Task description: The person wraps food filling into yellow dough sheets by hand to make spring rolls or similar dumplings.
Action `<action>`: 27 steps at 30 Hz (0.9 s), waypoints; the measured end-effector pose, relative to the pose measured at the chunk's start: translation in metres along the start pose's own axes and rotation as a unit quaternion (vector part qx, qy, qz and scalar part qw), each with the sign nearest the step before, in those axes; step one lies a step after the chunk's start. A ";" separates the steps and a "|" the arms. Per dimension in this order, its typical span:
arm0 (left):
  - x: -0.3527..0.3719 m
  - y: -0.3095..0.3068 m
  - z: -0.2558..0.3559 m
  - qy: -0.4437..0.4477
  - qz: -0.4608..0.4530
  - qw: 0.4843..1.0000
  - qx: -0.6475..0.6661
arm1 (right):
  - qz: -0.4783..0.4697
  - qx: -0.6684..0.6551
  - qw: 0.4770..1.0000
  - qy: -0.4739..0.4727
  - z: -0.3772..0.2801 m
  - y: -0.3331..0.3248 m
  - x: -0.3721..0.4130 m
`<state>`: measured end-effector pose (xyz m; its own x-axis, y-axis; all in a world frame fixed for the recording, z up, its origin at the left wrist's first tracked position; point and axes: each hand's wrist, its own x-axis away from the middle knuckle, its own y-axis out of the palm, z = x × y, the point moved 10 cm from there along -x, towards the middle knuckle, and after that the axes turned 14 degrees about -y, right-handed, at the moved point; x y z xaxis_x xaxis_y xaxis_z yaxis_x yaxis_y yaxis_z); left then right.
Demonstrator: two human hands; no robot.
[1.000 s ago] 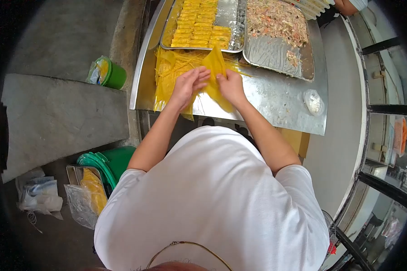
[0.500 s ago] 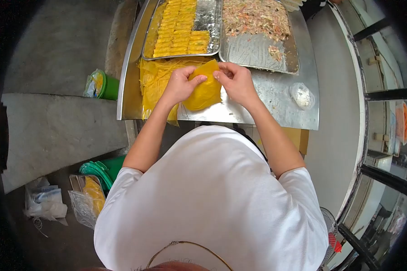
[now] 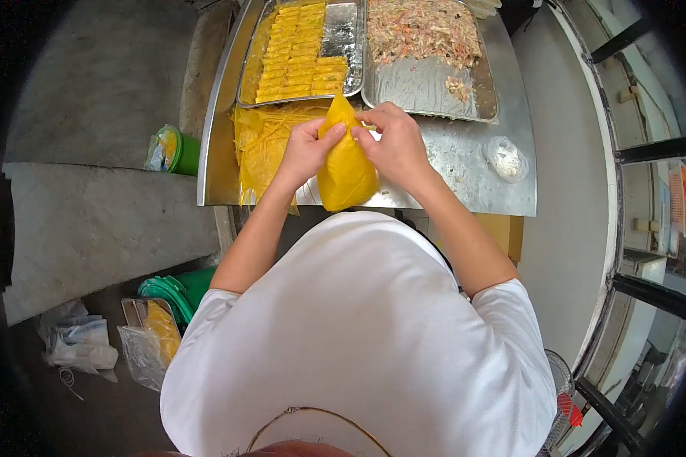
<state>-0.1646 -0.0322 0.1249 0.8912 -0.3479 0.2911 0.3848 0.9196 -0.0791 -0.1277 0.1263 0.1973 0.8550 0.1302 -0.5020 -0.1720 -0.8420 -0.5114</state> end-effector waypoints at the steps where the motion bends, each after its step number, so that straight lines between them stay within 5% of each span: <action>1: 0.001 0.000 0.001 0.006 0.001 1.000 -0.011 | -0.012 0.010 1.000 0.011 0.004 0.004 0.002; 11: 0.007 -0.001 -0.016 0.041 -0.001 0.996 -0.073 | -0.039 -0.056 0.990 0.124 0.023 0.024 0.018; 14: 0.009 0.000 -0.018 0.040 -0.006 0.996 -0.076 | -0.041 -0.034 0.996 0.066 0.013 0.023 0.014; 27: 0.019 -0.002 -0.028 -0.002 -0.041 0.999 0.020 | -0.046 -0.111 0.984 0.129 0.018 0.029 0.020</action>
<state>-0.1420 -0.0454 0.1039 0.8559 -0.4218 0.2992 0.4466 0.8946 -0.0167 -0.1247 0.1136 0.1599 0.9629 0.0984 -0.2514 -0.0008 -0.9302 -0.3671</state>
